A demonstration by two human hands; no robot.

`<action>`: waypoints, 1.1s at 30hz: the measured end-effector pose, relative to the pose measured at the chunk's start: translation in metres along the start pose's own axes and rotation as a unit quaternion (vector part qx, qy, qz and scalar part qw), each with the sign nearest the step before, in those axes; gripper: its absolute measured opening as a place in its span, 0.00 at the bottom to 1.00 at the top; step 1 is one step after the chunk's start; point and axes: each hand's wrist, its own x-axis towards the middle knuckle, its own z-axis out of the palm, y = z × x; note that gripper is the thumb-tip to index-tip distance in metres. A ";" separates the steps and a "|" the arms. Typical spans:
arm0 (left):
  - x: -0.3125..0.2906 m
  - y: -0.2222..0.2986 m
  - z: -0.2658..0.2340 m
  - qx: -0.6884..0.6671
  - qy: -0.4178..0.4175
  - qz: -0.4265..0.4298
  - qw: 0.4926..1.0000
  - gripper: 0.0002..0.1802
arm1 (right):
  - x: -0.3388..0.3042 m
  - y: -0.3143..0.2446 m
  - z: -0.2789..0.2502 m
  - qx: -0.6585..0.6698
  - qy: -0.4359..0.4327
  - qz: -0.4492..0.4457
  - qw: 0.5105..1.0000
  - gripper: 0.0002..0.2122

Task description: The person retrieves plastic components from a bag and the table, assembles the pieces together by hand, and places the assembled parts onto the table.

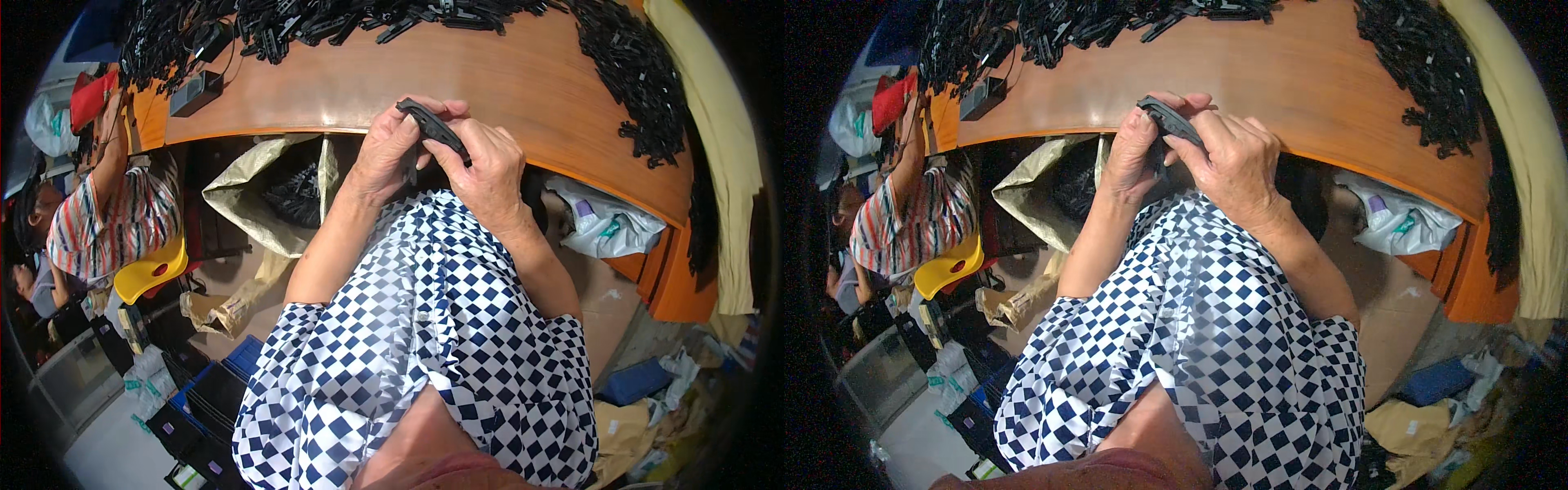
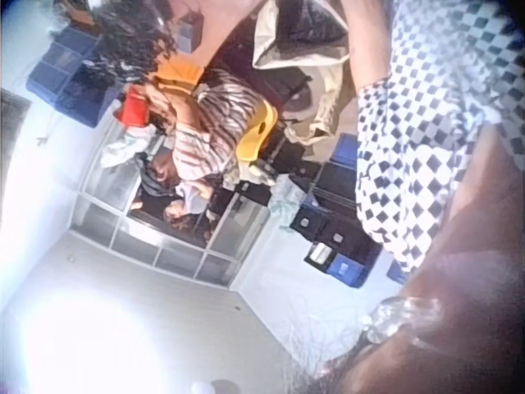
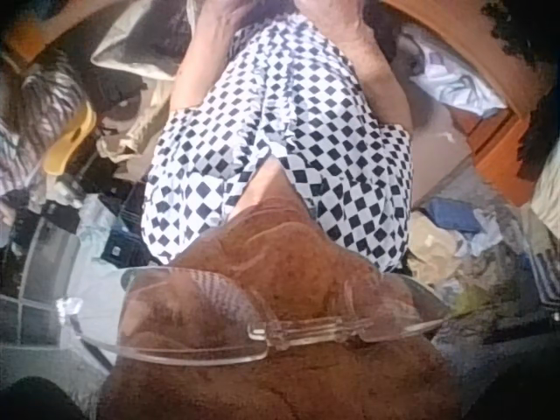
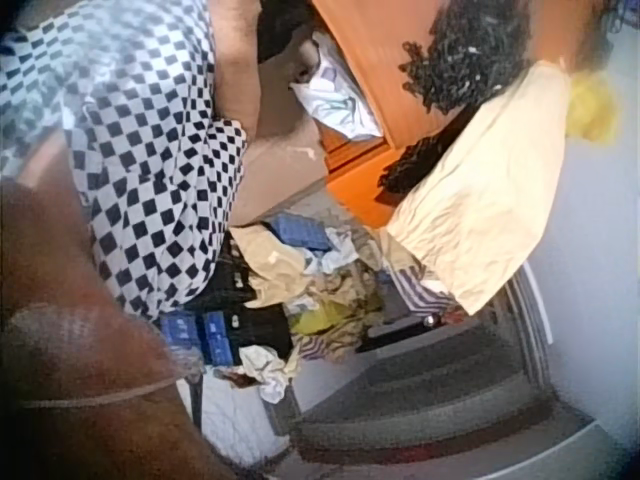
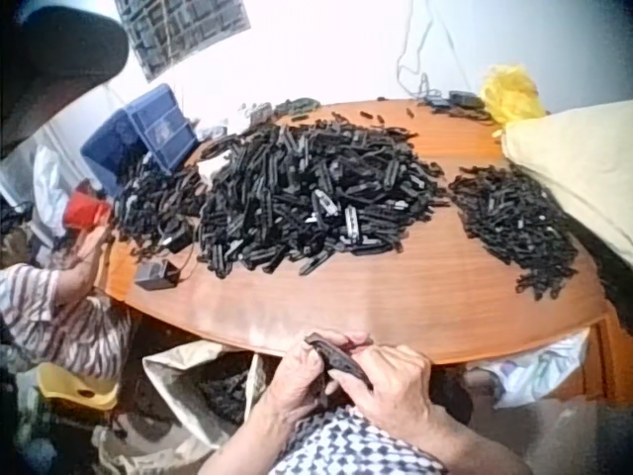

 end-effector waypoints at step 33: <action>0.105 0.066 -0.022 0.748 0.024 0.219 0.625 0.12 | 0.030 0.184 -0.167 -0.386 -0.030 0.129 0.913 0.07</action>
